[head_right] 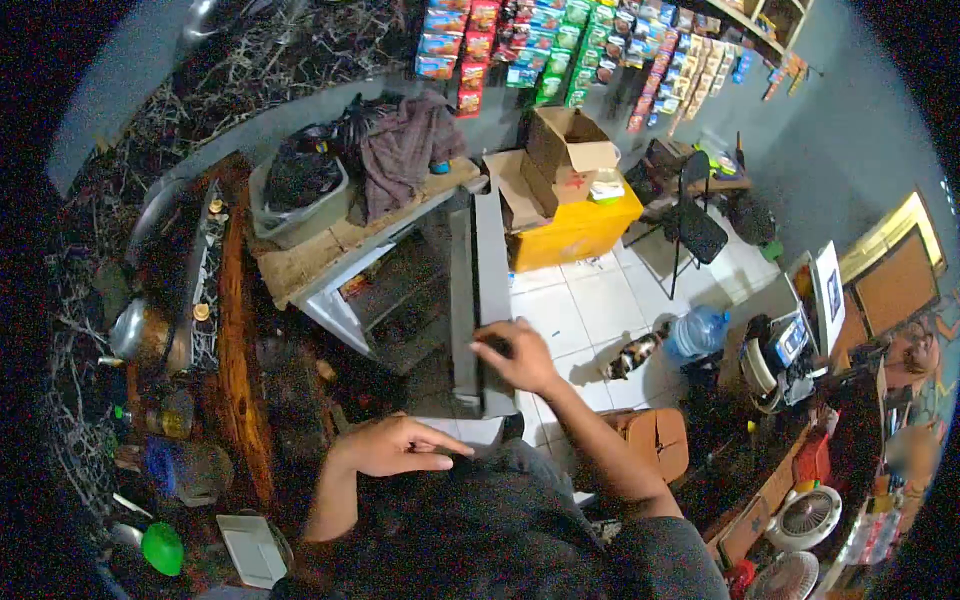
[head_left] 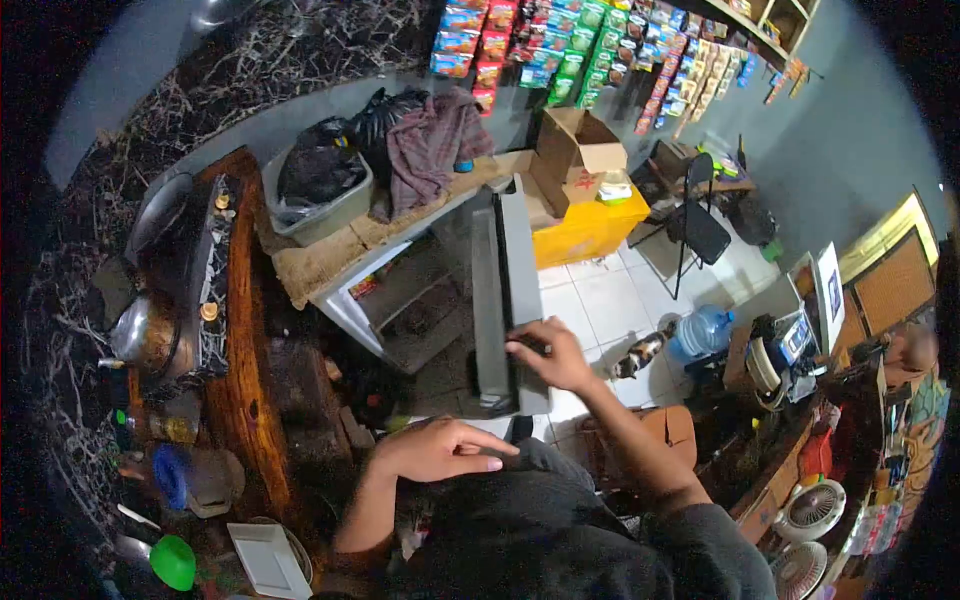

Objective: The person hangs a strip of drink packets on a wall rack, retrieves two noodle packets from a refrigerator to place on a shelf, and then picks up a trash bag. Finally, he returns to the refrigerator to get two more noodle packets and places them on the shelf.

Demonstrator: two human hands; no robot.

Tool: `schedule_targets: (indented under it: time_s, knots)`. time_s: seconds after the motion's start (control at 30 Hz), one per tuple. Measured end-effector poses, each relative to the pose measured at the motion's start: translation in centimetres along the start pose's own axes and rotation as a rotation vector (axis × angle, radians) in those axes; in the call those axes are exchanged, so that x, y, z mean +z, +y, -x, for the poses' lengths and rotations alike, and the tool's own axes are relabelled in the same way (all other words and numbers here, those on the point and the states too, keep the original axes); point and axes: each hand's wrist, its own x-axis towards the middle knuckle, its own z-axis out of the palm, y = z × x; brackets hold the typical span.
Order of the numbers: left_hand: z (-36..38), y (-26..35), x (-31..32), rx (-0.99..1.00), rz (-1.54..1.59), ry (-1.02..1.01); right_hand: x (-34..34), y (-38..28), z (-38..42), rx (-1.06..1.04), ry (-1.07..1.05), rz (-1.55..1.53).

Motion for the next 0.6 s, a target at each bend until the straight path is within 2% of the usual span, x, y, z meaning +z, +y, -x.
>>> schedule_targets:
  time_s: [0.07,0.13,0.27,0.47,0.53,0.6]
  knots:
    - [-1.0,-1.2,0.3,-0.057,0.061,-0.047,-2.8,0.7,1.8,0.113,0.062,0.023]
    - [-2.0,-2.2,0.2,-0.146,0.010,-0.086,-4.6,2.7,2.6,-0.068,0.211,0.088]
    - [-4.1,-2.8,0.1,-0.145,0.053,-0.084,-8.1,5.3,3.4,0.141,0.267,0.106]
    - [-6.9,-2.4,-0.4,-0.247,-0.014,-0.062,-11.1,10.6,1.4,0.115,0.309,0.347]
    - [-7.5,-4.3,0.4,-0.189,0.004,-0.006,-11.6,11.8,0.6,0.166,0.271,0.597]
    - [-8.1,-5.5,0.6,-0.091,0.108,0.061,-12.4,13.2,0.0,0.187,0.231,0.605]
